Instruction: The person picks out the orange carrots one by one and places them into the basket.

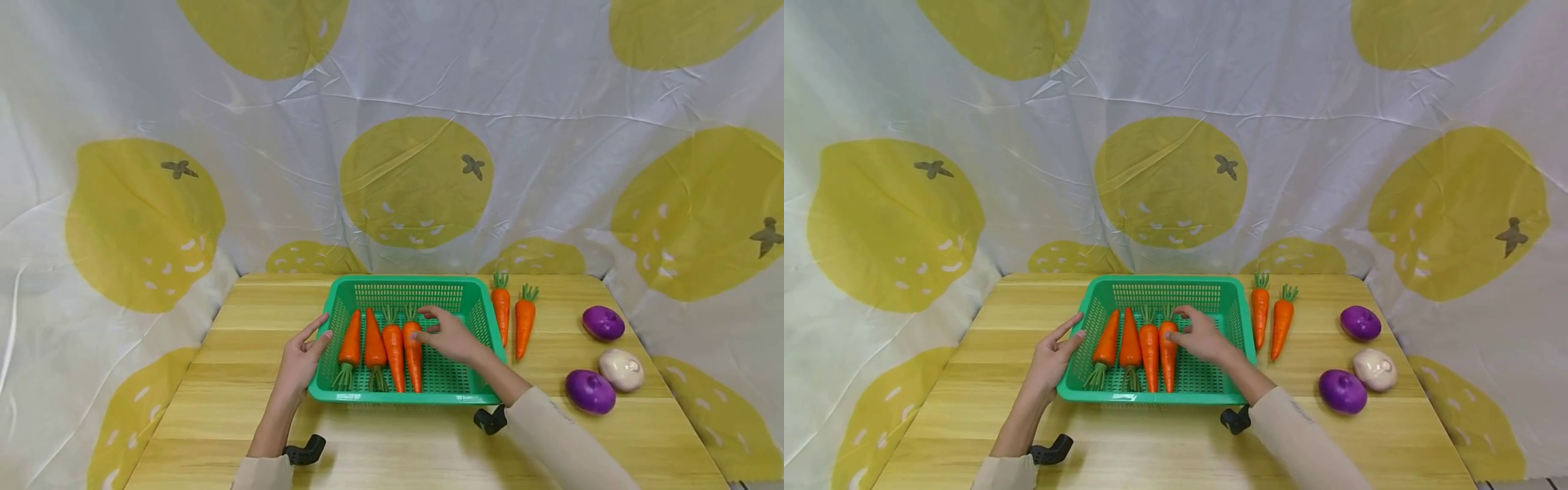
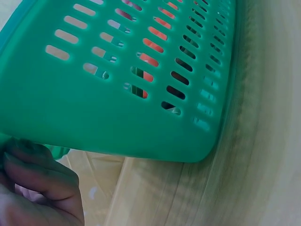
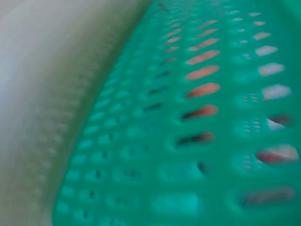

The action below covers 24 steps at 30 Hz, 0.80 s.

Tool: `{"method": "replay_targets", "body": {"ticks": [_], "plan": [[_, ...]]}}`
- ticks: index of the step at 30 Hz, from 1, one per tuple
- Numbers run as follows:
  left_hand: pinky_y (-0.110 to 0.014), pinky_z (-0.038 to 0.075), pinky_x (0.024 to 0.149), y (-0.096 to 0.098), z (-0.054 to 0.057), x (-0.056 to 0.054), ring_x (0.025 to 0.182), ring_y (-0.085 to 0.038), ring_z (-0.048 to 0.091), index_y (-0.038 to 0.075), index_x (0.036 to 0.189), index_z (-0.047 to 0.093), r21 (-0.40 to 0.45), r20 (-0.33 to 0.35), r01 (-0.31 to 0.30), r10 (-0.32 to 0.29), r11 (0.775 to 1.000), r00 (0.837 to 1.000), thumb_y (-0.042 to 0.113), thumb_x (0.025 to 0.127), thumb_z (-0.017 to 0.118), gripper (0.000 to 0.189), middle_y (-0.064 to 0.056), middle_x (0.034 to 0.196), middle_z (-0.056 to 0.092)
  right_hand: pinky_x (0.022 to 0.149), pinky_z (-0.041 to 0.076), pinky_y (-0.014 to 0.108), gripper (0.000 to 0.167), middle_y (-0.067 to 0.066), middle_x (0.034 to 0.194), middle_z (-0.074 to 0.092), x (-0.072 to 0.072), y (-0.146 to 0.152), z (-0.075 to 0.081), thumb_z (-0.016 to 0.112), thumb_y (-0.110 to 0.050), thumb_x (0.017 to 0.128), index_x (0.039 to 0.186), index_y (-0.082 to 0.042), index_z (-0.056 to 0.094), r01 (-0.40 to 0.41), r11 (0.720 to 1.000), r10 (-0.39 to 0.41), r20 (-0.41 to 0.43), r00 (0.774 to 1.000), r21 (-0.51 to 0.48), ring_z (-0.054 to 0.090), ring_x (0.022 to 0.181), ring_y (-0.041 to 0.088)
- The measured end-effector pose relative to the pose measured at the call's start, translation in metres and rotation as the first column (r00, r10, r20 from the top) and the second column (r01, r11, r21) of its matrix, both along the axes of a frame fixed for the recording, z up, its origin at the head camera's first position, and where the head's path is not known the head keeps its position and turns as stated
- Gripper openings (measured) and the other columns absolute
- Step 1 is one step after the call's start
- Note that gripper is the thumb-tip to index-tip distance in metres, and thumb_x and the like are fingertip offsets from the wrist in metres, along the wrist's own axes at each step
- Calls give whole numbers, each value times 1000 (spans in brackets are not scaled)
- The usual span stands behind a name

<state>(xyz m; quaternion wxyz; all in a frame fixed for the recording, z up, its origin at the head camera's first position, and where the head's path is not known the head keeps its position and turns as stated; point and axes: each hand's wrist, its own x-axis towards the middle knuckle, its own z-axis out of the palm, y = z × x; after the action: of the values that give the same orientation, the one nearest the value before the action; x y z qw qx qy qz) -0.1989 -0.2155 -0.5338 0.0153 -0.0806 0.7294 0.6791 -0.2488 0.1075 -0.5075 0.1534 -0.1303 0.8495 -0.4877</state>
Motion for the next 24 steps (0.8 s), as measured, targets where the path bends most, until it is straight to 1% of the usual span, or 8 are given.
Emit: {"method": "replay_targets", "body": {"ticks": [4,8,12,14,16,19,22,24], "plan": [[-22,38,43,-1,0,1,38,-8,32,36,148,56,3,6,-5,5,1000,1000,33,103,65,46,8,52,39,99,56,51,59,19,154,49,1,15,7,73,-33,98,150,-18,50,22,999,-24,-44,999,-49,57,133,41],[-21,37,43,-3,0,1,38,-7,32,35,149,55,-4,9,-6,6,1000,1000,34,103,66,48,9,51,39,100,56,47,62,18,155,48,3,33,10,75,-33,96,151,-18,49,19,993,-28,-71,997,-120,56,135,41],[-22,40,44,-4,-1,1,38,-8,35,33,150,55,0,8,-8,8,1000,1000,33,103,66,48,9,51,40,102,55,47,62,16,155,47,7,50,16,74,-31,97,152,-16,48,11,983,-29,-95,995,-184,52,137,44],[-22,42,45,-3,-1,0,38,-8,37,33,150,55,8,6,-7,7,1000,1000,31,103,65,48,9,51,40,102,55,47,61,14,154,49,9,59,21,74,-31,97,151,-16,49,22,978,-45,-106,993,-206,52,138,45],[-23,43,45,-2,-1,-1,38,-8,38,33,150,55,12,7,-9,8,1000,1000,29,104,65,47,8,51,41,101,56,46,58,13,152,51,11,68,25,74,-30,97,149,-17,51,41,974,-70,-123,990,-221,52,137,45],[-24,45,45,-1,-1,-1,39,-10,41,32,149,56,17,14,-11,11,1000,1000,26,104,64,46,6,51,43,101,56,46,55,16,151,52,13,82,29,73,-29,98,148,-17,52,65,971,-100,-146,984,-229,53,137,44],[-24,43,44,2,0,-1,39,-10,40,31,149,56,16,11,-13,13,1000,1000,24,104,64,46,6,51,42,101,56,42,55,19,150,52,13,98,34,72,-30,99,148,-15,51,88,973,-126,-174,977,-214,54,137,41],[-24,41,43,3,-1,-1,38,-9,38,30,149,56,13,6,-10,10,1000,1000,24,104,65,46,7,51,41,101,55,37,56,20,150,51,13,110,38,70,-31,100,149,-13,50,104,975,-142,-189,972,-197,54,137,39]]}}
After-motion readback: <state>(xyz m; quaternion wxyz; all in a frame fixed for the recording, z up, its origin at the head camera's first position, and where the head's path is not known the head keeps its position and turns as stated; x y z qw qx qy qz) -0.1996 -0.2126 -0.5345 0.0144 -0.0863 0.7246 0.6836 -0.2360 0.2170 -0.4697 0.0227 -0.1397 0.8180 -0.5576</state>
